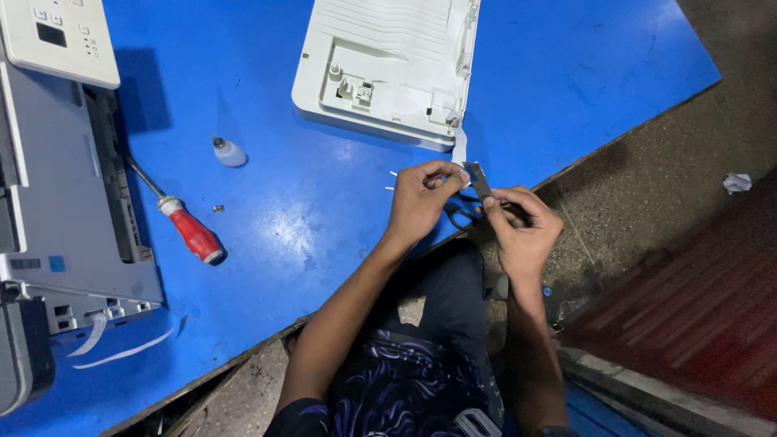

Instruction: The person cleans a blue workbench, then uses scissors and a blade to cut and trim a white plastic strip. They apply glue to the strip and attach it to a white plastic housing component on the table.

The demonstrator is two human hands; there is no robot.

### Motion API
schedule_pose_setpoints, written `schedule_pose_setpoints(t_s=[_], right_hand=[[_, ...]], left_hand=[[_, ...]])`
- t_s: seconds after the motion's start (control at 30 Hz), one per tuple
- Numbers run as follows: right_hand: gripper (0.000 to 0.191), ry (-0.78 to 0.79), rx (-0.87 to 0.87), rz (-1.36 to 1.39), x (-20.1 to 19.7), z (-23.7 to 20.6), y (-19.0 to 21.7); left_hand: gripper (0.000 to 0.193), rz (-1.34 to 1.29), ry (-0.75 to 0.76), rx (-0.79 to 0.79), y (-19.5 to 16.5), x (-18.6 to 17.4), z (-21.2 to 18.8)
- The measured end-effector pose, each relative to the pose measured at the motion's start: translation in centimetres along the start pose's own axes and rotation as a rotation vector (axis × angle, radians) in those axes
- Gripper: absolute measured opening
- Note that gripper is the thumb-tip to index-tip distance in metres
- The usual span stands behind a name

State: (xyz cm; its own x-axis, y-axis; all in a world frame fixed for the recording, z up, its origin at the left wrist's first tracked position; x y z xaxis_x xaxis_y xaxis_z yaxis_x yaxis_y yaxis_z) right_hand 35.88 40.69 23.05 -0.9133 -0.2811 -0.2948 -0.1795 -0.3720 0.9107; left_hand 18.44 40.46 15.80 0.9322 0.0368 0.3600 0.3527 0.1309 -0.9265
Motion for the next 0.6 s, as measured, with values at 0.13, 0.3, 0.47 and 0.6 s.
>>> schedule_pose_setpoints(t_s=[0.13,0.3,0.47,0.6], right_hand=[[0.01,0.021,0.009,-0.019,0.1,0.0,0.2],[0.011,0.057,0.06,0.073,0.0,0.4,-0.5],[0.011,0.079,0.042,-0.005,-0.2,0.8,-0.1],[0.009,0.048,0.011,-0.106,-0.4,0.7,0.8]], left_hand=[[0.015,-0.029,0.021,0.011,0.5,0.0,0.2],[0.015,-0.037,0.056,0.036,0.8,-0.1,0.3],[0.017,0.021,0.044,-0.036,1.5,-0.5,0.3],[0.017,-0.003,0.047,-0.02,1.5,-0.5,0.4]])
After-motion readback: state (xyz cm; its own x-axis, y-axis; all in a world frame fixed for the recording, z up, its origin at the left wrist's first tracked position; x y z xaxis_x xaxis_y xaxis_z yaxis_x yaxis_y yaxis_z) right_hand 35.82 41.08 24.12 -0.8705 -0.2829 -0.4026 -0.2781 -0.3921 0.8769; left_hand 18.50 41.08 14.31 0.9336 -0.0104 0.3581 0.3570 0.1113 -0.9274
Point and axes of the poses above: each hand's wrist, its own z-axis towards the middle knuckle, its own x-axis out of the palm, y = z × x, the point moved 10 cm from there along z, towards the middle knuckle, and after that the axes turned 11 degrees about y, right-handed, at the moved point
